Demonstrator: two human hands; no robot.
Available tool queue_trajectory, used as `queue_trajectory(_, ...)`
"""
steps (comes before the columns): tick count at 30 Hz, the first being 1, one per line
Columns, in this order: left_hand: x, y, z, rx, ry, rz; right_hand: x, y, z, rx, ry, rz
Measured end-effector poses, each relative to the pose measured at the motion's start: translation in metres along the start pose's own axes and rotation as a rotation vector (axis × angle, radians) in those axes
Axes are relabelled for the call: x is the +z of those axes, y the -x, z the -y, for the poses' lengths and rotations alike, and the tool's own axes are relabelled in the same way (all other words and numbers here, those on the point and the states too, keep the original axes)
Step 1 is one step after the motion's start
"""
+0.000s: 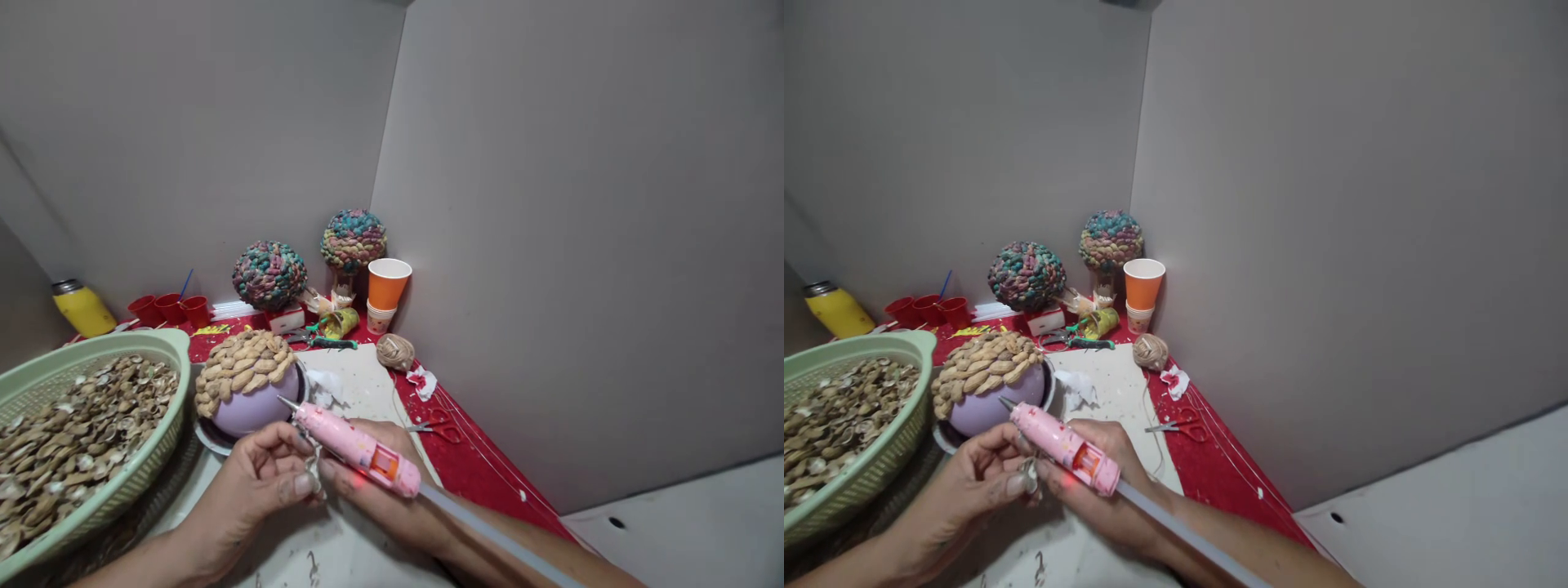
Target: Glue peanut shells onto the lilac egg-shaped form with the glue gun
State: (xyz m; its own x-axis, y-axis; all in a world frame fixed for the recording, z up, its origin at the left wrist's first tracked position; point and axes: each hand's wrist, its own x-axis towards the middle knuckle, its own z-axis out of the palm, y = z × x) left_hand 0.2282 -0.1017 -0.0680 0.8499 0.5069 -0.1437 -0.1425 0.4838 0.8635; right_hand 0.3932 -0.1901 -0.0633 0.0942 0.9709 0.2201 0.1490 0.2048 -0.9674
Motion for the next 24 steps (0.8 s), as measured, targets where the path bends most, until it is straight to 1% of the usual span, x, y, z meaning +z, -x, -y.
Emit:
queue_trajectory(5,0.000,0.001,0.001,-0.001,-0.056,-0.031,-0.005,0.004,-0.005,-0.044,0.174,0.030)
queue_trajectory(7,0.000,0.001,0.002,-0.007,-0.064,-0.035,-0.007,0.005,-0.006,-0.056,0.199,0.041)
queue_trajectory(12,0.000,0.000,0.001,-0.037,0.021,-0.004,-0.003,0.004,-0.003,0.028,0.068,0.037)
queue_trajectory(16,-0.001,0.001,-0.003,-0.088,0.134,0.006,-0.001,0.000,0.003,0.062,-0.017,-0.086)
queue_trajectory(20,-0.005,0.002,-0.006,-0.095,0.189,-0.003,-0.008,-0.003,0.002,0.097,0.005,-0.189)
queue_trajectory(22,-0.007,0.001,-0.006,-0.099,0.195,-0.010,-0.011,-0.004,0.000,0.079,0.024,-0.241)
queue_trajectory(24,-0.008,-0.001,-0.005,-0.109,0.186,-0.012,-0.011,-0.005,-0.001,0.058,0.024,-0.253)
